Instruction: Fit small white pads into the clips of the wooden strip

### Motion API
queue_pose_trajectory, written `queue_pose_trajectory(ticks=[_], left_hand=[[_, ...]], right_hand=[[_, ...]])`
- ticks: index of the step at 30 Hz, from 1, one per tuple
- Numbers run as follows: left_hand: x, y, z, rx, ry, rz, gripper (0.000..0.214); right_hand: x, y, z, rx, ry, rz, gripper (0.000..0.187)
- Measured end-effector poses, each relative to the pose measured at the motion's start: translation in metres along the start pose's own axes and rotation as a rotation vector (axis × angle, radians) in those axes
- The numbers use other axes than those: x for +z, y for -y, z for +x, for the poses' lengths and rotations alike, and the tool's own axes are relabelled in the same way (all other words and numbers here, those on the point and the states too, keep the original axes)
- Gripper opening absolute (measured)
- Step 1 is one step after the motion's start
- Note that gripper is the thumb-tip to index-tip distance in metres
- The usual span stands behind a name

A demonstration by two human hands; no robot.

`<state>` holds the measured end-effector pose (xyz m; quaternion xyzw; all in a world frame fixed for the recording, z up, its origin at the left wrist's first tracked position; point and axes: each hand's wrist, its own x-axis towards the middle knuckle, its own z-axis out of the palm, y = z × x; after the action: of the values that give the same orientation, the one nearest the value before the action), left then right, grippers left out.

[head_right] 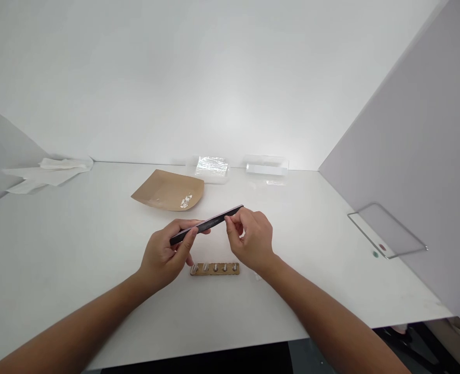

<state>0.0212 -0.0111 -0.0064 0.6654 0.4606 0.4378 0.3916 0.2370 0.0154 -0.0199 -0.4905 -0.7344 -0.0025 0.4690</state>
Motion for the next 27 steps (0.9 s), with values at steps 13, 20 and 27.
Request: queue_pose_trajectory(ticks=[13,20,27], left_hand=[[0.0004,-0.0010,0.0002,0.004,-0.027,-0.011,0.034],[-0.0016,-0.0003,0.0002,-0.003,-0.024,-0.008,0.035],[-0.0003,-0.0027,0.0013,0.005,-0.018,0.000,0.036]], right_hand=[[-0.0013,-0.0031,0.0021,0.134,0.001,0.011,0.032],[-0.0030,-0.0051,0.0020,0.138,0.007,0.011,0.033],[-0.0039,-0.0021,0.0032,0.154,0.015,0.041,0.032]])
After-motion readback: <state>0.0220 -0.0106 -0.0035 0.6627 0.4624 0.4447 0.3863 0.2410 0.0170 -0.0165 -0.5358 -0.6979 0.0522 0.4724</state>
